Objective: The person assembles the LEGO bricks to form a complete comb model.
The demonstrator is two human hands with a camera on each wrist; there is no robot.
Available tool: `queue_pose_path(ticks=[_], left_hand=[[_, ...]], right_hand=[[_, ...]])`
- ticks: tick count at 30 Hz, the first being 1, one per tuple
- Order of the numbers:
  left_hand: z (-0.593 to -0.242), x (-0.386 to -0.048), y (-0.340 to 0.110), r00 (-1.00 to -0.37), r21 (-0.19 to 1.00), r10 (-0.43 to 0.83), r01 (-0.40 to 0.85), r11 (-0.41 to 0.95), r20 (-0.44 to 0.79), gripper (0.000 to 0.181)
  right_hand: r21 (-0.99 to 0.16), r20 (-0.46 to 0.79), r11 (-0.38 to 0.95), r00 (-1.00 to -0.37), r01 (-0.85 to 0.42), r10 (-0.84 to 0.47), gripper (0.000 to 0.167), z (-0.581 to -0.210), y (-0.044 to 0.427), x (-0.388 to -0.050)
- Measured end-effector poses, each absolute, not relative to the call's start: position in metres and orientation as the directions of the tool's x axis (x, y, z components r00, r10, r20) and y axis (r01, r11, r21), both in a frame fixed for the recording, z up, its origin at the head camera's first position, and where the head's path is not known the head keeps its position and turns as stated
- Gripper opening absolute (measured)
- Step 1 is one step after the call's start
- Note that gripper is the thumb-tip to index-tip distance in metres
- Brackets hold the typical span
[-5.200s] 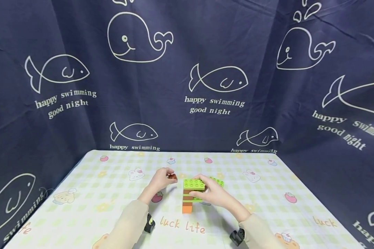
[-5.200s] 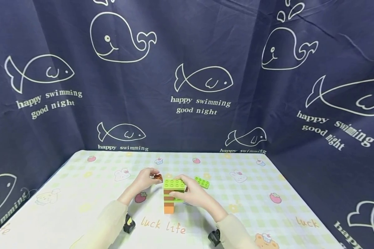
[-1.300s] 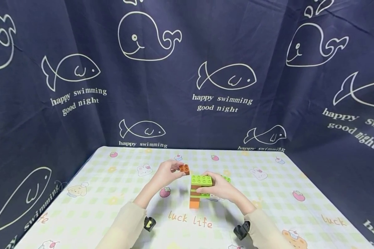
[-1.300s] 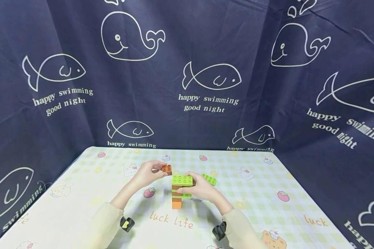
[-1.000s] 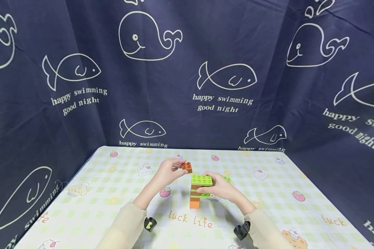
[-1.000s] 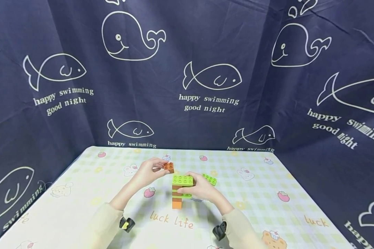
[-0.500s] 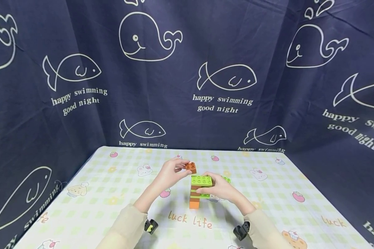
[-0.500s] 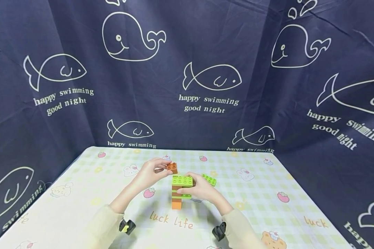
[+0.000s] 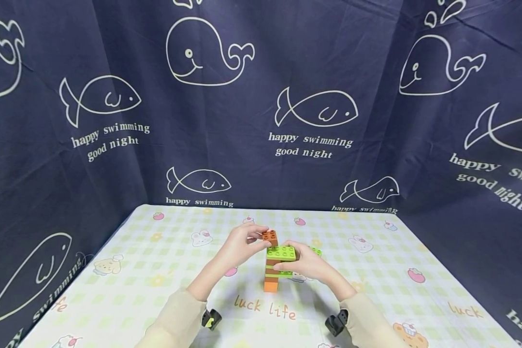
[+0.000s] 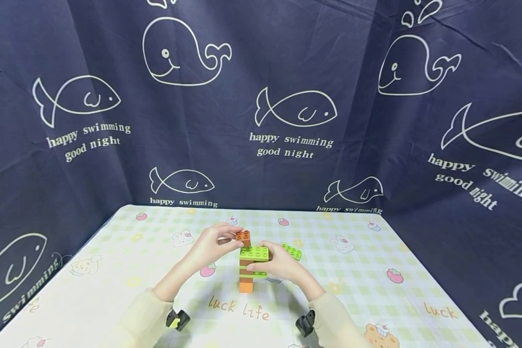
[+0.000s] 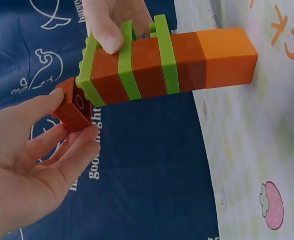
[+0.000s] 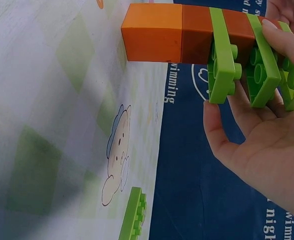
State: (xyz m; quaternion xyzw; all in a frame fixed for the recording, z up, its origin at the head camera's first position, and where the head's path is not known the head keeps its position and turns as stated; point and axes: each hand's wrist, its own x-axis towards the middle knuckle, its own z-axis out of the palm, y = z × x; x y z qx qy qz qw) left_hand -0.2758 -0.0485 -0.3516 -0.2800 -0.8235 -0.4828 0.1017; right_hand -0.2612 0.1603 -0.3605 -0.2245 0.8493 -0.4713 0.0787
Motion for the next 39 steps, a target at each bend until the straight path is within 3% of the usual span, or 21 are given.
queue_pose_path(ticks=[29,39], left_hand=[[-0.352,-0.272,-0.048,-0.767,0.717,0.491,0.606,0.345,0.413,0.036],[-0.353,-0.272,-0.045,-0.773,0.681,0.472,0.616,0.396,0.424,0.035]], right_hand=[[-0.818,0.090,0.476,-0.889,-0.324,-0.450,0.039,-0.387,0.167,-0.282],[-0.816,0.095,0.473,-0.884,-0.332,-0.457,0.037,-0.387,0.166,-0.282]])
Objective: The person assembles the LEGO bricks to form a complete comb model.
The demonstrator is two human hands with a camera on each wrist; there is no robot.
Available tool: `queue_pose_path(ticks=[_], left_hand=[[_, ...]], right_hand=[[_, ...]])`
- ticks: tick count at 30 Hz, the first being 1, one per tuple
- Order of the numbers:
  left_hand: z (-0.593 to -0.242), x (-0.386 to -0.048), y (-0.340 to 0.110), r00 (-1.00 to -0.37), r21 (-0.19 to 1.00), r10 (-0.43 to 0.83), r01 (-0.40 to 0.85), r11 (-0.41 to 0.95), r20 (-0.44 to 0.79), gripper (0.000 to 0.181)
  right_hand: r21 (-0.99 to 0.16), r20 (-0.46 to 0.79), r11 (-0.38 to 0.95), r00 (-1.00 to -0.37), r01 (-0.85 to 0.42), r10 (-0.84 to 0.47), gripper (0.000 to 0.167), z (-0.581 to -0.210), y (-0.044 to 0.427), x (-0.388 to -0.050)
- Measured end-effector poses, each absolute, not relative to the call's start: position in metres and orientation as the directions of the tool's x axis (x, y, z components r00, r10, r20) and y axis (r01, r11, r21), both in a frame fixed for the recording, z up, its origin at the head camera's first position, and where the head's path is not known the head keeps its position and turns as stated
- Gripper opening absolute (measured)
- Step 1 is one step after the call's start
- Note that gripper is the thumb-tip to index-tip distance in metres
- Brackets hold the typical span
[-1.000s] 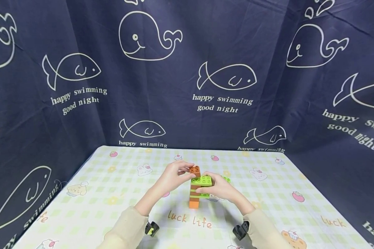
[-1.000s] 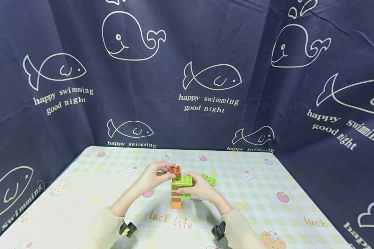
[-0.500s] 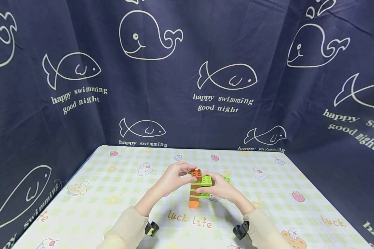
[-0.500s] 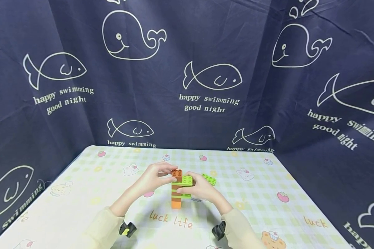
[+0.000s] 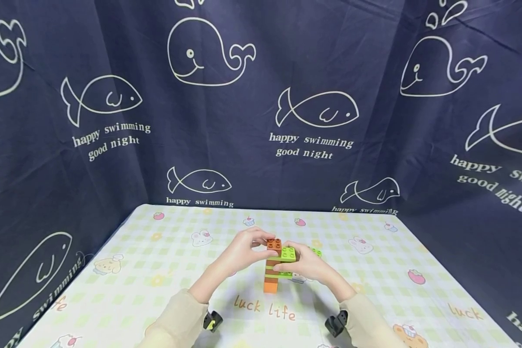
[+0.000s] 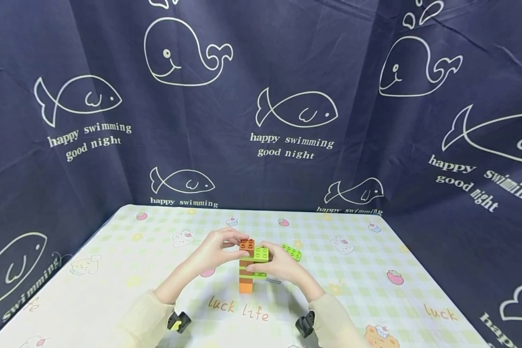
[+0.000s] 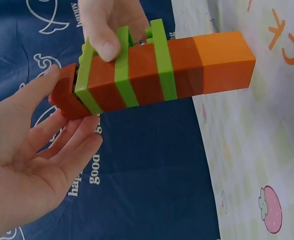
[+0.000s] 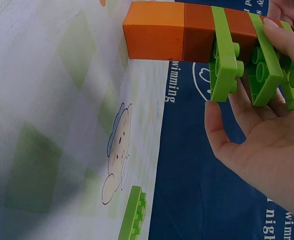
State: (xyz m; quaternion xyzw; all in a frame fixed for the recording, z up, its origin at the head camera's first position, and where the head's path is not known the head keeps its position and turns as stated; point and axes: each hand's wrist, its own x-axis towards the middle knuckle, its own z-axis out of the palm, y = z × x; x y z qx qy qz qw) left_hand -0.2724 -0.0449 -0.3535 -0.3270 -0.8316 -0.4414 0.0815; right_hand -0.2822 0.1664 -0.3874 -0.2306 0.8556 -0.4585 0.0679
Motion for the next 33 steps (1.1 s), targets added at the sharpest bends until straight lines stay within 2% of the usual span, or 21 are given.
queue_pose_path(ticks=[4,9,16,33], left_hand=[[-0.356,-0.273,-0.042,-0.762,0.650,0.445,0.640,0.409,0.470,0.033],[-0.357,-0.272,-0.040,-0.767,0.675,0.439,0.630,0.383,0.467,0.029],[-0.355,-0.273,-0.038,-0.782,0.705,0.435,0.607,0.367,0.446,0.025],[-0.359,-0.275,-0.040,-0.791,0.734,0.435,0.586,0.342,0.429,0.024]], right_hand=[[-0.812,0.095,0.480,-0.887,-0.332,-0.453,0.033,-0.384,0.165,-0.279],[-0.818,0.092,0.469,-0.881,-0.332,-0.464,0.030,-0.364,0.159,-0.263],[-0.820,0.096,0.464,-0.879,-0.336,-0.467,0.036,-0.387,0.167,-0.282],[-0.819,0.102,0.467,-0.885,-0.334,-0.455,0.037,-0.388,0.166,-0.283]])
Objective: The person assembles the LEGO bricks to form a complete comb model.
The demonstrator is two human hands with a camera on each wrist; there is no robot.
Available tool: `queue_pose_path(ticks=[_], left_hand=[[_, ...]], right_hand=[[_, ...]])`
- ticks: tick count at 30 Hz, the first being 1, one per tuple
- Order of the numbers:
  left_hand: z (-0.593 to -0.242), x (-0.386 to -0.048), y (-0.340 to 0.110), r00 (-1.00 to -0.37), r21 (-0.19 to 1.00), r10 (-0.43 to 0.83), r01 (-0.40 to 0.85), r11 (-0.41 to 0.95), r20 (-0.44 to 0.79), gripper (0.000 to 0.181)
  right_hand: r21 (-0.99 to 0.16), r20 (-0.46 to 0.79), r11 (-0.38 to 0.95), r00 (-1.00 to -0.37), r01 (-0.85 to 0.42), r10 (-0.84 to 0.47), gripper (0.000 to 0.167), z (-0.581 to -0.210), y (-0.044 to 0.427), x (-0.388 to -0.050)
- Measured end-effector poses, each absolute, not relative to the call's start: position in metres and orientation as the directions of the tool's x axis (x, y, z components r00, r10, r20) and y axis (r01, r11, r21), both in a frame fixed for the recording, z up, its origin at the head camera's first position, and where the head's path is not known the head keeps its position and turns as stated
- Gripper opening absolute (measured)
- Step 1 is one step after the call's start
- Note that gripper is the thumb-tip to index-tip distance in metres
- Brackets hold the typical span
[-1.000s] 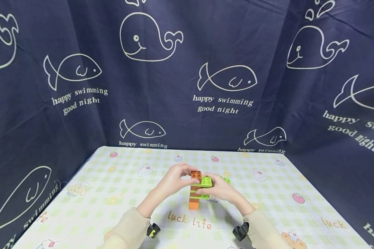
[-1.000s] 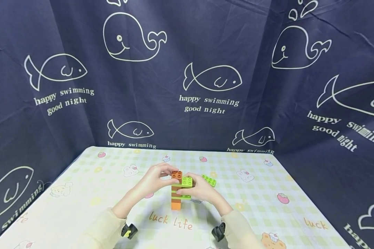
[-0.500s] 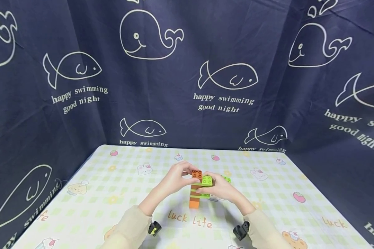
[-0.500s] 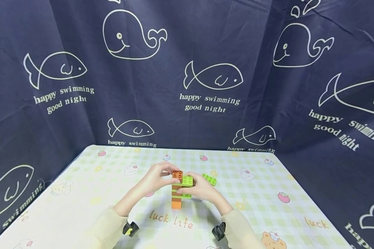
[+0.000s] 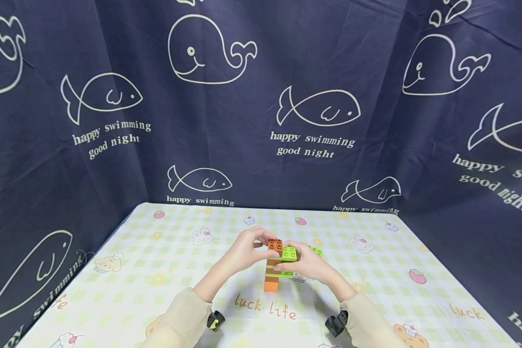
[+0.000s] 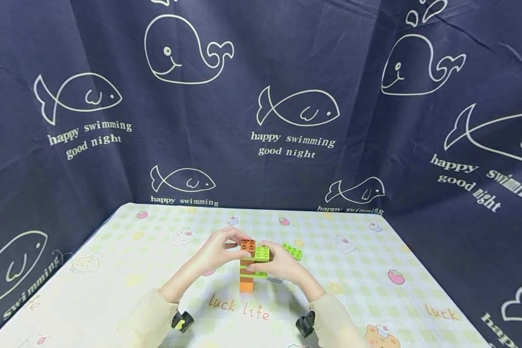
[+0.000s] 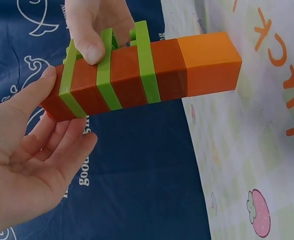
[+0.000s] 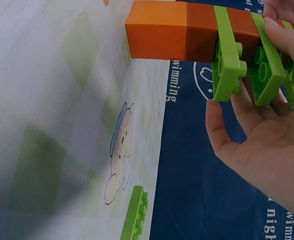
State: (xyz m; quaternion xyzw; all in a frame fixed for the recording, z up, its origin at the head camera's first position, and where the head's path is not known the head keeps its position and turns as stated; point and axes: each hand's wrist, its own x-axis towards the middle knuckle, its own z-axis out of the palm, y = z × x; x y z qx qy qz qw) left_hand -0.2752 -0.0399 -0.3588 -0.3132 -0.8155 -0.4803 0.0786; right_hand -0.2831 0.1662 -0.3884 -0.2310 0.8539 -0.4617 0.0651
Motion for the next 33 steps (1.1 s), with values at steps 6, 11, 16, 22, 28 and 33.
queue_pose_path(ticks=[6,11,16,22,28,33], left_hand=[[-0.3614,-0.2755,-0.0398,-0.797,0.751,0.428,0.576,0.324,0.427,0.024],[-0.3632,-0.2750,-0.0392,-0.804,0.760,0.421,0.565,0.320,0.420,0.025],[-0.3644,-0.2760,-0.0396,-0.806,0.763,0.422,0.561,0.320,0.415,0.026],[-0.3642,-0.2769,-0.0413,-0.805,0.770,0.428,0.558,0.309,0.411,0.027],[-0.3627,-0.2774,-0.0413,-0.807,0.771,0.426,0.555,0.313,0.408,0.027],[-0.3635,-0.2767,-0.0408,-0.807,0.770,0.428,0.555,0.315,0.406,0.026]], right_hand=[[-0.824,0.096,0.458,-0.879,-0.333,-0.466,0.037,-0.3890,0.1664,-0.2836],[-0.823,0.094,0.457,-0.874,-0.338,-0.477,0.037,-0.3893,0.1669,-0.2841],[-0.828,0.089,0.456,-0.880,-0.326,-0.467,0.036,-0.3895,0.1663,-0.2837],[-0.821,0.091,0.467,-0.883,-0.328,-0.460,0.037,-0.3892,0.1654,-0.2839],[-0.824,0.094,0.459,-0.879,-0.333,-0.468,0.039,-0.3887,0.1664,-0.2855],[-0.840,0.077,0.445,-0.880,-0.310,-0.468,0.041,-0.3906,0.1679,-0.2856]])
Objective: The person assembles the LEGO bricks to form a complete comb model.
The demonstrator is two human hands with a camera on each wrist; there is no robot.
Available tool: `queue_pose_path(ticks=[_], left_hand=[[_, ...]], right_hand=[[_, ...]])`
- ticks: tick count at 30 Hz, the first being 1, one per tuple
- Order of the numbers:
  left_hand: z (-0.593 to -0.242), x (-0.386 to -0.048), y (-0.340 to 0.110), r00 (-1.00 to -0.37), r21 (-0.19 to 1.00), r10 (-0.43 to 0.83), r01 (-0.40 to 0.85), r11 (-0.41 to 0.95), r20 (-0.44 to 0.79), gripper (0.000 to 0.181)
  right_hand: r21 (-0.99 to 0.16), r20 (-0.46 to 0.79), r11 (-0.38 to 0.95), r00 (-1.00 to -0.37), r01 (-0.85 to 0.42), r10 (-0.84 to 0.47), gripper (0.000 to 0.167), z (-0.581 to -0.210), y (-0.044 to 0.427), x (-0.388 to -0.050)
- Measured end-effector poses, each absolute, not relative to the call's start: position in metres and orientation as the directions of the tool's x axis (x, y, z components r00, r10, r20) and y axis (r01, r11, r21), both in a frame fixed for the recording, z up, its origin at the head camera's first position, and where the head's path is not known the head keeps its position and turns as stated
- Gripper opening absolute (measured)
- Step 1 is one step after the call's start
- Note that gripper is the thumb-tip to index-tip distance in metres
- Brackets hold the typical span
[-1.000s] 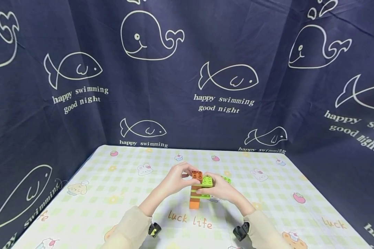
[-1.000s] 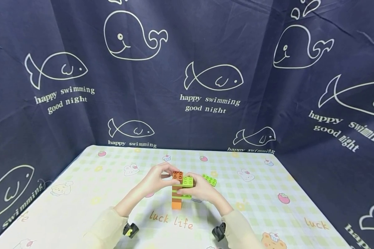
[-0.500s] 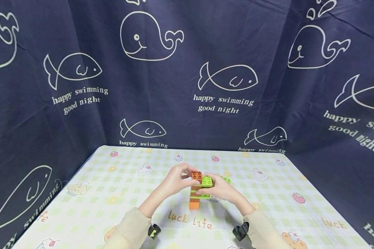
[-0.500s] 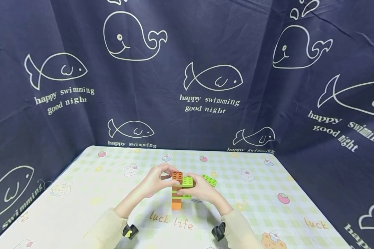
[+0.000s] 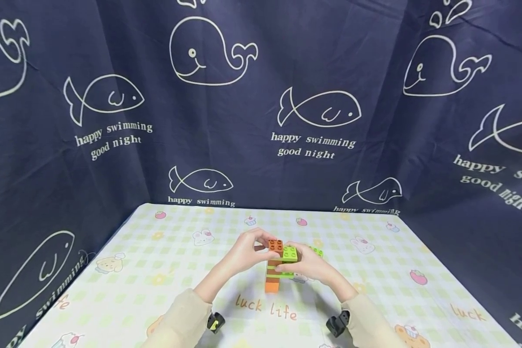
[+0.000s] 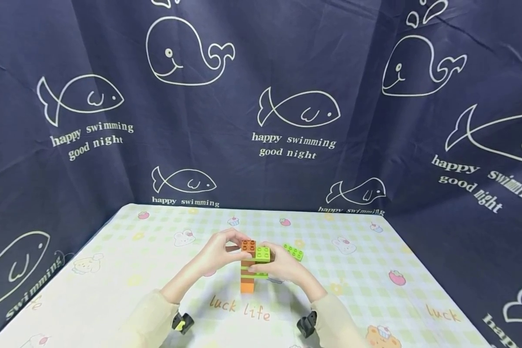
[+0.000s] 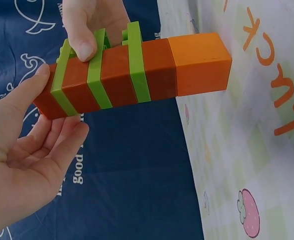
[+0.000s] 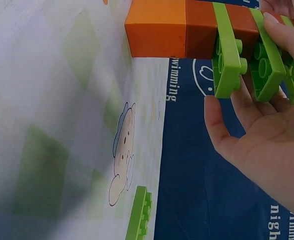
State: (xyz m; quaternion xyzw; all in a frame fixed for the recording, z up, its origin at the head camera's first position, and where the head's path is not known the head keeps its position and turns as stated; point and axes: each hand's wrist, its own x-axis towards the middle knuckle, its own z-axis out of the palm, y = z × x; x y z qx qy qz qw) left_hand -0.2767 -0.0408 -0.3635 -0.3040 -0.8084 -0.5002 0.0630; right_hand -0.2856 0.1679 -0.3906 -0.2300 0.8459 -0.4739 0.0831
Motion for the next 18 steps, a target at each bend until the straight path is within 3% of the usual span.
queue_pose_path(ticks=[18], left_hand=[[-0.3688,-0.2801,-0.0406,-0.807,0.767,0.419,0.559,0.315,0.416,0.028]], right_hand=[[-0.874,0.092,0.373,-0.861,-0.310,-0.500,0.043,-0.3894,0.1711,-0.2803]])
